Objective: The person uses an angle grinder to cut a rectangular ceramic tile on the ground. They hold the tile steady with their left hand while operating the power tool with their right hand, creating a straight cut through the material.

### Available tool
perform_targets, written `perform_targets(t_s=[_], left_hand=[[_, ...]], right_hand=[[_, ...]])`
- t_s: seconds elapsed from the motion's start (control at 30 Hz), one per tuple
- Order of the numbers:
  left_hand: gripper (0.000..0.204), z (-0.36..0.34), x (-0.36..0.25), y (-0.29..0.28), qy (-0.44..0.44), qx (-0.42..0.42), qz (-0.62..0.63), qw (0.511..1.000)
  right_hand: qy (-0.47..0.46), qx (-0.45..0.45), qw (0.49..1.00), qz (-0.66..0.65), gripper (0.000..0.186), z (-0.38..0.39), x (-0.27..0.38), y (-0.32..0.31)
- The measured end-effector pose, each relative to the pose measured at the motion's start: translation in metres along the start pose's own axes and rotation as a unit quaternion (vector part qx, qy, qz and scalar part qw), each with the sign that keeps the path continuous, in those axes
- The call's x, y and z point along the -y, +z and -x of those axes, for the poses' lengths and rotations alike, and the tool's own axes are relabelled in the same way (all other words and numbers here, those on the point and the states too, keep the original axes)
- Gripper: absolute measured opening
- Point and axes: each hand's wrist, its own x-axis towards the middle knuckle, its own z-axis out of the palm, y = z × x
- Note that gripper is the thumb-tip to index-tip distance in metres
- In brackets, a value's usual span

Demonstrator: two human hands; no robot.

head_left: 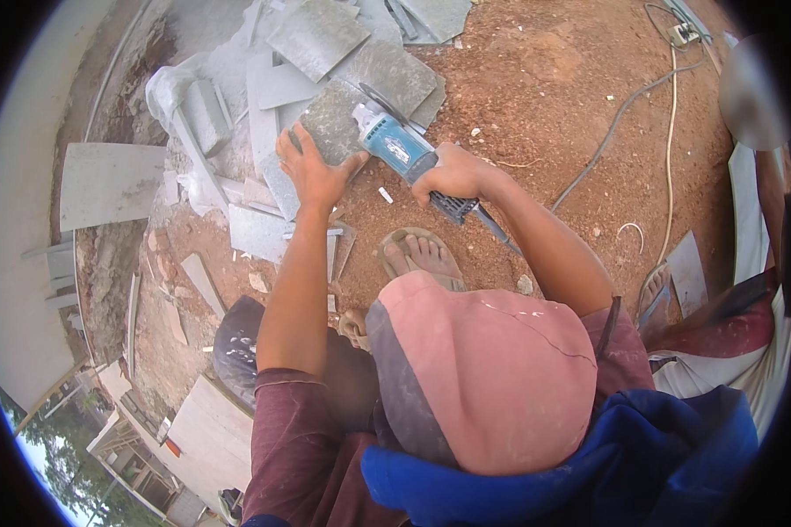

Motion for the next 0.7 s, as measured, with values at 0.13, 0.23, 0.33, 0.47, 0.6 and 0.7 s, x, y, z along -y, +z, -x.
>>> perform_targets(t_s=[0.13,0.23,0.33,0.47,0.6,0.7], left_hand=[[0.137,-0.002,0.002,0.001,0.007,-0.001,0.006,1.0],[0.137,0.0,0.005,0.004,0.003,0.003,0.015,1.0],[0.139,0.001,0.008,0.002,0.006,0.002,0.001,1.0],[0.125,0.006,-0.001,-0.002,0.012,-0.02,-0.023,0.999],[0.093,0.033,-0.013,0.015,0.195,-0.11,0.034,0.974],[0.081,0.072,-0.038,0.007,0.299,-0.043,0.178,0.937]], right_hand=[[-0.009,0.004,1.0,0.0,0.031,0.0,-0.013,0.001],[-0.029,-0.015,0.999,-0.016,0.034,0.006,-0.025,0.009],[-0.065,-0.044,0.997,-0.025,0.039,0.011,-0.033,0.017],[-0.092,-0.082,0.991,-0.05,0.042,0.012,-0.031,0.02],[-0.145,-0.178,0.966,-0.119,0.044,0.011,-0.028,0.016],[-0.128,-0.237,0.952,-0.143,0.044,0.008,-0.019,0.017]])
